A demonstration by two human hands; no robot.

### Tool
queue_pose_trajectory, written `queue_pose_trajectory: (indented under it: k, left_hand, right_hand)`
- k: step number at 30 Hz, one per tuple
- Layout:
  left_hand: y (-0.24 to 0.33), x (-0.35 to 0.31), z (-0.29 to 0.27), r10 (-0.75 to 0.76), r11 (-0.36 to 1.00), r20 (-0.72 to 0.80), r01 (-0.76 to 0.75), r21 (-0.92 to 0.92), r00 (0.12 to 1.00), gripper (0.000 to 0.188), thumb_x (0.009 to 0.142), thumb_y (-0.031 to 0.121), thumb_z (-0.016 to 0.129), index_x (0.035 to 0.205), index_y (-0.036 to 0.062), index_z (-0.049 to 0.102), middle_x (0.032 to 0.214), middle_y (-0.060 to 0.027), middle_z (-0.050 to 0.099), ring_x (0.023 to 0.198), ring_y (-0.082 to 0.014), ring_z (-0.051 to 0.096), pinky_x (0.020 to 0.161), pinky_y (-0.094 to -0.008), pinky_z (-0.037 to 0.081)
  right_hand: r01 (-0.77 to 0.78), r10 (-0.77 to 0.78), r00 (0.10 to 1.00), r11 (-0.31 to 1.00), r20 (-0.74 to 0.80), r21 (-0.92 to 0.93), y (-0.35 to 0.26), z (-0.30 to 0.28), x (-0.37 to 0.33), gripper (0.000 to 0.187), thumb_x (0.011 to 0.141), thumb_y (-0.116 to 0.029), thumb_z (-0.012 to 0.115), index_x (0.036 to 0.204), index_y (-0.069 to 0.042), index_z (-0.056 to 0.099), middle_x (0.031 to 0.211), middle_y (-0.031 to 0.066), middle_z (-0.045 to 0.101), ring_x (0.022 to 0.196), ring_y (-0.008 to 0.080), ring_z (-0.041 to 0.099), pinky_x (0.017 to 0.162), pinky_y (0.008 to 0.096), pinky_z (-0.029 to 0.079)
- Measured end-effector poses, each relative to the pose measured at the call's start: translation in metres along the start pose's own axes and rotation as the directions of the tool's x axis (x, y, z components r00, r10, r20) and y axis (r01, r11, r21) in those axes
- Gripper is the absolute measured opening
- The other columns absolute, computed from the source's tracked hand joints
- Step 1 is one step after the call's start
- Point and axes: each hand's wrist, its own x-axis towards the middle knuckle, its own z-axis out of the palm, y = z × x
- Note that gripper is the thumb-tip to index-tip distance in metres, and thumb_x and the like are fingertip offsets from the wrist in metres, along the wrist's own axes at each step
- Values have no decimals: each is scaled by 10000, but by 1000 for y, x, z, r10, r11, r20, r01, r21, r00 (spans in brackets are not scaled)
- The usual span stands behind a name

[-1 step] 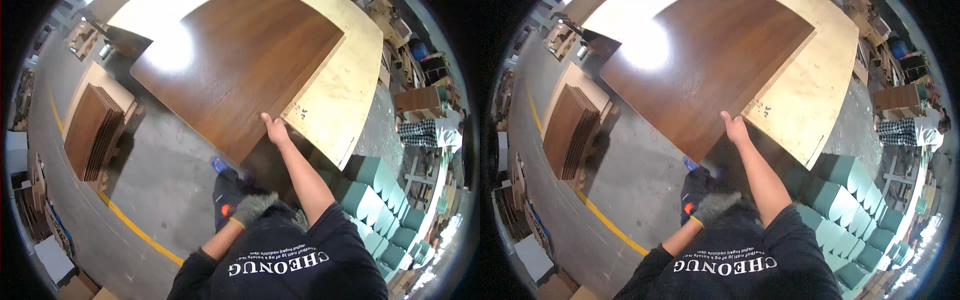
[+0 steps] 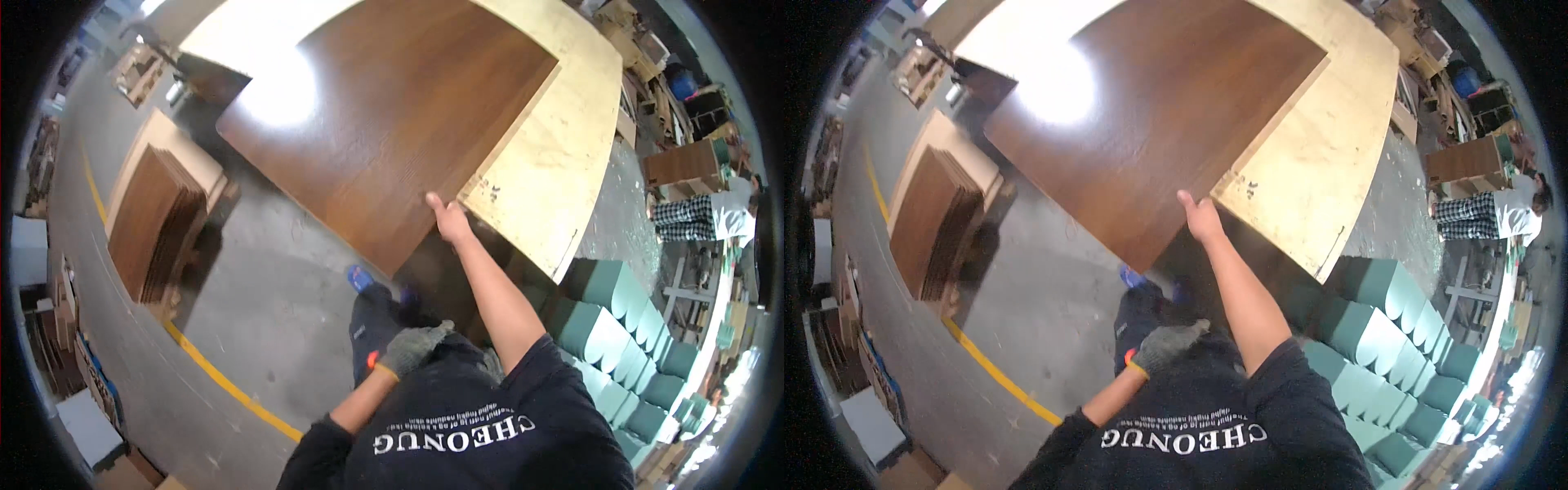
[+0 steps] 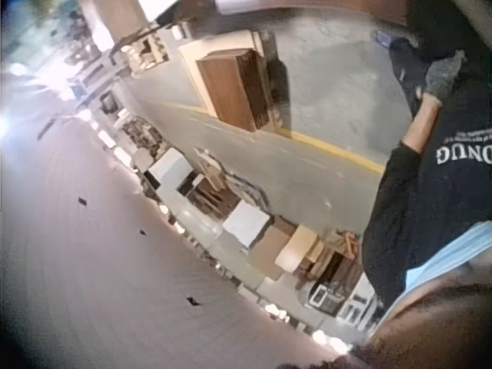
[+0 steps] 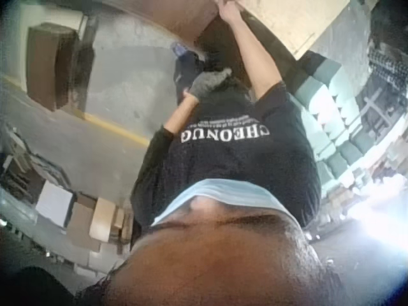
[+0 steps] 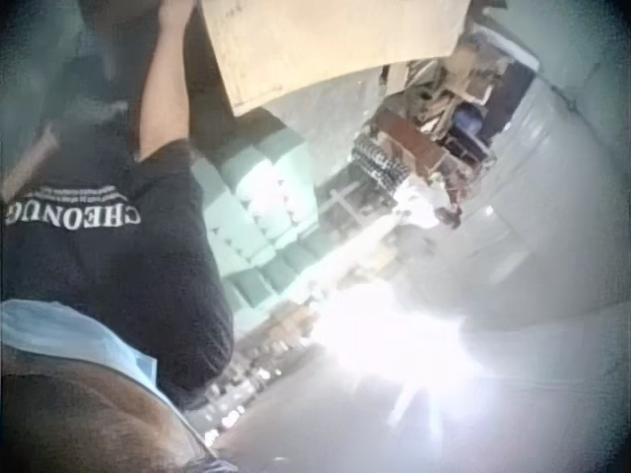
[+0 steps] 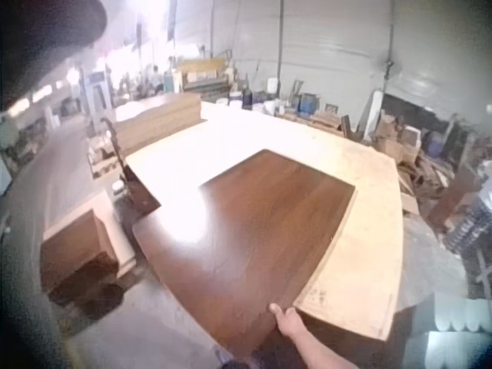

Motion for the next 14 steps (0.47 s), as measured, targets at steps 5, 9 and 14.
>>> queue_pose_trajectory:
  k: [5, 9, 14]
  left_hand:
    - [-149, -4, -30, -275, 928, -631, 28, -372, 726, 469, 866, 178, 619, 1303, 88, 475, 856, -64, 662, 597, -136, 549, 569, -286, 474]
    - [-104, 13, -103, -367, 756, -788, -335, -562, 495, 518, 889, 210, 597, 1357, 104, 404, 864, -42, 649, 577, -88, 518, 546, -237, 457]
    - [-220, 18, -132, -608, 113, -659, -774, -623, 442, 562, 896, 275, 604, 1376, 100, 368, 891, -73, 616, 655, -140, 515, 593, -254, 471]
  right_hand:
    - [-83, 56, 993, 954, 101, 286, 4, 9, 0, 725, 860, -468, 579, 1296, 87, 415, 1295, 203, 496, 1209, 298, 457, 998, 369, 351]
    - [-41, 20, 998, 947, 67, 319, 22, 15, -18, 798, 839, -542, 567, 1320, 68, 386, 1345, 207, 442, 1245, 288, 409, 999, 419, 352]
    - [-76, -55, 950, 916, 309, 395, 25, 83, -56, 639, 857, -433, 598, 1355, -81, 408, 1320, 140, 482, 1179, 146, 464, 995, 324, 361]
